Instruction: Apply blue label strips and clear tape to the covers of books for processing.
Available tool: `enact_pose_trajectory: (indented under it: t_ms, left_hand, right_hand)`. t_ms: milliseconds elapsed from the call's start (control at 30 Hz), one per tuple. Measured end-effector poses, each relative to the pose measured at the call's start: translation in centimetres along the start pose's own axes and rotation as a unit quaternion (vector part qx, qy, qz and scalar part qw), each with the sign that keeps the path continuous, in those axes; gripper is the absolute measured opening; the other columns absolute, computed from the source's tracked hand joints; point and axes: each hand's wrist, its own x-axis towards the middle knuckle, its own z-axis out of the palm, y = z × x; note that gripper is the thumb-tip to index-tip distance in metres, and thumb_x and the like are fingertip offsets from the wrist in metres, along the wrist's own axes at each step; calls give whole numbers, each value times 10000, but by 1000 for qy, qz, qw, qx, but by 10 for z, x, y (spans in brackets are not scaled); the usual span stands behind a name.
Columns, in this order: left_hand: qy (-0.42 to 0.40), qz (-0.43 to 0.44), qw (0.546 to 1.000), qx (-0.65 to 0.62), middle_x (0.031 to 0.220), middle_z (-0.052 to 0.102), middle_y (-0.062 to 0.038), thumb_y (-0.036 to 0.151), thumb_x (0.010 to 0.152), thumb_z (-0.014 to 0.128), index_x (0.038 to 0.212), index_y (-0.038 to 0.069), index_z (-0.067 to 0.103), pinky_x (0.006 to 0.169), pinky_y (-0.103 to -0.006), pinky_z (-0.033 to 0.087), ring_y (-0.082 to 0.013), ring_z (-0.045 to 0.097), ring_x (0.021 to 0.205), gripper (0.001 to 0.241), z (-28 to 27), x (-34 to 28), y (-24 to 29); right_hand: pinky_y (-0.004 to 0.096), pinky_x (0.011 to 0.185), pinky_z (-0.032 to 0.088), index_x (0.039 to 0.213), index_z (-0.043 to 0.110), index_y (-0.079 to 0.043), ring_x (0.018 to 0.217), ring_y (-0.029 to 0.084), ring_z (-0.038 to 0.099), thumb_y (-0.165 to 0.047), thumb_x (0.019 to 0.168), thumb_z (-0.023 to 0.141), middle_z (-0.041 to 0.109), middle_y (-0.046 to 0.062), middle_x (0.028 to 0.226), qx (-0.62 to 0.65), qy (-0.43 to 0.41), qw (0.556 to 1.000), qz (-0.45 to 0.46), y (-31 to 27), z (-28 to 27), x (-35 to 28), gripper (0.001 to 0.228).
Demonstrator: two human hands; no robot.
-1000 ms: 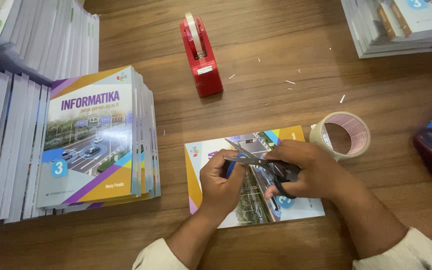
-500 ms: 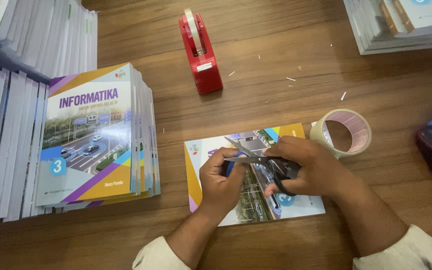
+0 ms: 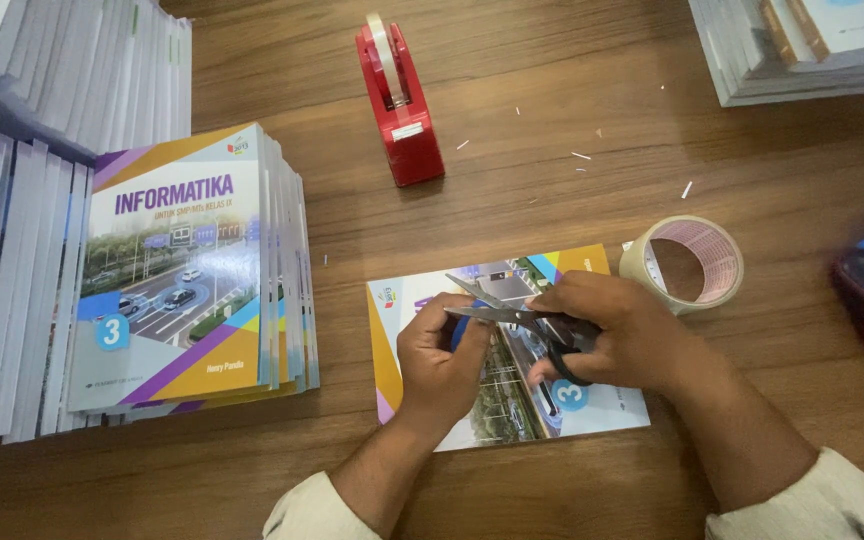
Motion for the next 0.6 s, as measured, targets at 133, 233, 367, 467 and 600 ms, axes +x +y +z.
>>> enact_pose_trajectory:
  t_ms: [133, 233, 367, 467, 600]
  left_hand:
    - [8, 8, 1000, 5, 568, 613, -105, 66, 933, 708, 830, 32, 690, 506, -269, 455, -112, 517, 508, 110, -2, -2, -3]
    - [5, 11, 1000, 0, 582, 620, -97, 80, 938, 699, 832, 40, 683, 518, -269, 461, -110, 523, 525, 114, 0, 1, 4]
    - [4, 18, 1000, 7, 580, 612, -93, 79, 940, 702, 818, 41, 673, 511, -270, 450, -107, 513, 530, 131, 1, 1, 2]
    - [2, 17, 1000, 9, 580, 624, -98, 85, 947, 695, 806, 43, 670, 507, -272, 448, -117, 514, 523, 149, 0, 0, -1]
    - [2, 21, 1000, 13, 579, 619, -95, 79, 949, 697, 809, 41, 668, 503, -261, 441, -111, 521, 530, 148, -1, 0, 3]
  right_hand:
    - [396, 511, 549, 1040, 780, -85, 650, 331, 739, -354, 636, 966, 729, 145, 794, 10, 5, 1000, 24, -4, -3, 1, 520]
    - [403, 509, 546, 1027, 784, -69, 643, 345, 738, -316, 629, 979, 730, 160, 790, 0, 4, 1000, 25, -5, -3, 2, 507]
    - [440, 528, 532, 1033, 773, -70, 622, 360, 713, -335, 621, 982, 700, 153, 747, -14, 18, 1000, 5, -3, -1, 0, 533]
    - [446, 532, 531, 1036, 769, -71, 620, 363, 706, -339, 632, 976, 692, 150, 739, -15, 24, 1000, 0, 0, 0, -1, 527]
    - [398, 528, 521, 1027, 793, -82, 588, 301, 703, -318, 627, 980, 710, 118, 719, -10, 31, 999, 14, 5, 1, -4, 501]
